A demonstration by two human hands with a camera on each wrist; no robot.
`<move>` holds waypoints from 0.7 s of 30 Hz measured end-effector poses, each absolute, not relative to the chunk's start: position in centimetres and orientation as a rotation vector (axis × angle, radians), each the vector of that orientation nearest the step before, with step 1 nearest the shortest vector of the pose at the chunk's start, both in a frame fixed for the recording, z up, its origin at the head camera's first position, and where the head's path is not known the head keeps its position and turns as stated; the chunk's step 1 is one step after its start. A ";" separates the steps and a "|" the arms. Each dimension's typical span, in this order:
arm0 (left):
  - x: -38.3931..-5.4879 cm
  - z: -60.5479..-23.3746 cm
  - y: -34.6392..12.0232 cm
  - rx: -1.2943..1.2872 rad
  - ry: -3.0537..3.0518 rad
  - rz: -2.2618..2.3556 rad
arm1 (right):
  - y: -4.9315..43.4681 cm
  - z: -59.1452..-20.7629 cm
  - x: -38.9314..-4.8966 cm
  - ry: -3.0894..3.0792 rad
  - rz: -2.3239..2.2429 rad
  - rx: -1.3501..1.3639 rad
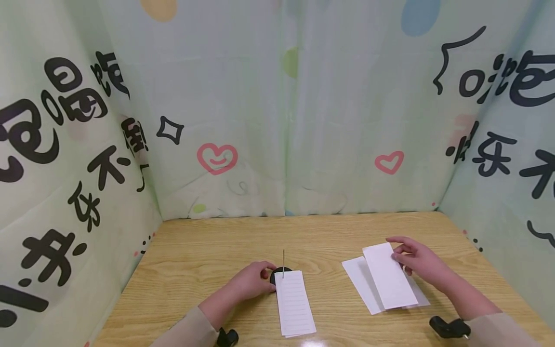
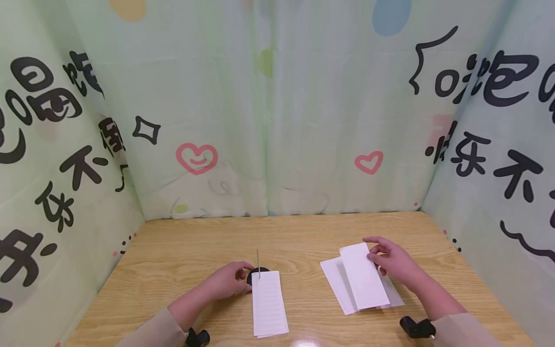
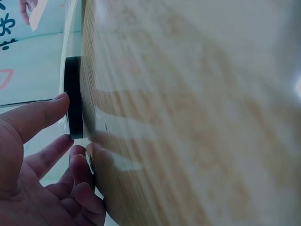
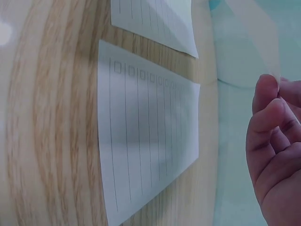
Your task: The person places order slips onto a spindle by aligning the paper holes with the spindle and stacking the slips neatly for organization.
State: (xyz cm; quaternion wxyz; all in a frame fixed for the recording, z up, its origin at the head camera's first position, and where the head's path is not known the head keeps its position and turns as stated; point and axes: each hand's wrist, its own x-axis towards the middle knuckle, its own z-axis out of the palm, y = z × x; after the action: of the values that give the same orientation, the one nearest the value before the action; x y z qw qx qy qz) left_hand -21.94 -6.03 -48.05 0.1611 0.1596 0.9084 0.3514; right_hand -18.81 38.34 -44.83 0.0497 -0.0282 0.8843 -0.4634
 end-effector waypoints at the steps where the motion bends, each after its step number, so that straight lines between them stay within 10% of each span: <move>1: -22.0 -48.1 -6.0 0.459 2.594 1.006 | 38.2 -44.7 -18.8 2.687 -1.420 -0.084; 21: -21.9 -48.1 -6.1 0.455 2.589 1.009 | 34.3 -43.2 -19.0 2.495 -1.747 -0.191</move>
State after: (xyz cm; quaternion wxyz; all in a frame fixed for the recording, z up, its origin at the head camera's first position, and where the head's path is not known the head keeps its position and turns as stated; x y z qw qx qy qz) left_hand -21.94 -6.05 -48.15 0.1622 0.1594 0.9074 0.3535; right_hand -18.97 34.33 -43.18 0.0448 -0.0624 0.8168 -0.5718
